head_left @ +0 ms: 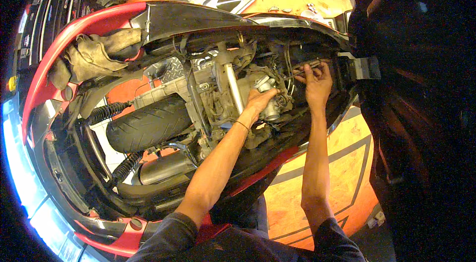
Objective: The person wipes motorcycle engine parts with a cloth and then fits a carburetor onto the engine block of a scooter.
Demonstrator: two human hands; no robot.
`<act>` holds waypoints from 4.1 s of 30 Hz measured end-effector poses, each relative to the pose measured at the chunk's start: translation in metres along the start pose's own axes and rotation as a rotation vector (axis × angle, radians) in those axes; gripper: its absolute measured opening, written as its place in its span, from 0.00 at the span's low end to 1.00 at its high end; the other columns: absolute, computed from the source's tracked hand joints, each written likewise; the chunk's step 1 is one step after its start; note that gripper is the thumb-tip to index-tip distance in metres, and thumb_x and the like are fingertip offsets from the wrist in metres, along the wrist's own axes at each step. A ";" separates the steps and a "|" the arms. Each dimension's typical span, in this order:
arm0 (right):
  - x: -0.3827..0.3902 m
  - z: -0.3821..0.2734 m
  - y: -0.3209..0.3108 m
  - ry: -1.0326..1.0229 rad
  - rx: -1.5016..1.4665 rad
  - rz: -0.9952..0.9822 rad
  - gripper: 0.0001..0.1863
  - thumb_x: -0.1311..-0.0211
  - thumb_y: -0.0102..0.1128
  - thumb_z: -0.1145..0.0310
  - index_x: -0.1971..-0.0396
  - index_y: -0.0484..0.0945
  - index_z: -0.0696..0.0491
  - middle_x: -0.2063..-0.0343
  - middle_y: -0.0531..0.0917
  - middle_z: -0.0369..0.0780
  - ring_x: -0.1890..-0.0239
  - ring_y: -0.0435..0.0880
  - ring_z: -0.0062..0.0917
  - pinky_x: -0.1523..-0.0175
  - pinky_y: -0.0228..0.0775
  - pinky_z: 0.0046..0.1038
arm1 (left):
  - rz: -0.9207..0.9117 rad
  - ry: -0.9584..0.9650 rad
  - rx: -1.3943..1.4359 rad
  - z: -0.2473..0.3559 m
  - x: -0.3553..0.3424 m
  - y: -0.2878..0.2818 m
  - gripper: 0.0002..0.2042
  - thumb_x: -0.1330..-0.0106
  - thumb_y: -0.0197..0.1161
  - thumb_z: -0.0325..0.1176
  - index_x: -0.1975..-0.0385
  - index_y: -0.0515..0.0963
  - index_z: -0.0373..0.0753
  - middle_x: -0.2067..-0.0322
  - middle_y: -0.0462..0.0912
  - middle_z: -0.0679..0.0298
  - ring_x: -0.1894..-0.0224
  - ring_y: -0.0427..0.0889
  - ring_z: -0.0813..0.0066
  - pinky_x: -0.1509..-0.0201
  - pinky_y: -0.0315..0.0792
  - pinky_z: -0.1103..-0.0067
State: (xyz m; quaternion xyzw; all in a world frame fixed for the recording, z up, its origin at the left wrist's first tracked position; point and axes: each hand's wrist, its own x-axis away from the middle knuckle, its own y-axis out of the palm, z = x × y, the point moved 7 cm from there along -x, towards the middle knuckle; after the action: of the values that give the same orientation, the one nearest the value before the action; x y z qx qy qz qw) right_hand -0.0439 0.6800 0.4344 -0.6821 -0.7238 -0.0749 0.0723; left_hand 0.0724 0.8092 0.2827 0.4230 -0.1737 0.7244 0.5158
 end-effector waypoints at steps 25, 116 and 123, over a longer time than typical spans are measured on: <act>0.000 0.014 -0.002 0.049 -0.013 -0.071 0.10 0.37 0.52 0.77 0.58 0.64 0.58 0.68 0.80 0.47 0.69 0.85 0.39 0.68 0.82 0.32 | 0.056 0.057 -0.090 0.003 -0.001 -0.004 0.19 0.47 0.65 0.38 0.56 0.77 0.38 0.64 0.81 0.63 0.66 0.79 0.73 0.62 0.74 0.75; -0.012 -0.045 0.051 -0.384 0.806 -0.079 0.21 0.33 0.51 0.59 0.44 0.72 0.52 0.65 0.83 0.41 0.68 0.76 0.17 0.61 0.68 0.20 | 0.114 0.059 0.028 0.009 0.008 0.000 0.21 0.52 0.67 0.43 0.60 0.78 0.37 0.64 0.82 0.61 0.61 0.78 0.71 0.56 0.72 0.74; -0.028 0.007 0.012 0.414 -0.047 -0.149 0.22 0.31 0.44 0.57 0.44 0.70 0.56 0.83 0.67 0.30 0.81 0.62 0.13 0.80 0.53 0.16 | 0.109 0.033 0.079 0.017 0.019 -0.001 0.22 0.56 0.70 0.44 0.64 0.79 0.36 0.64 0.82 0.60 0.64 0.79 0.69 0.58 0.73 0.73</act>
State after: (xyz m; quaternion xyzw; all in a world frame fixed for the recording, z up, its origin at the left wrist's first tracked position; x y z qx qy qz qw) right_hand -0.0300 0.6546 0.4223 -0.5984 -0.7399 -0.2353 0.1977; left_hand 0.0784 0.8088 0.3077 0.4210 -0.1595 0.7646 0.4613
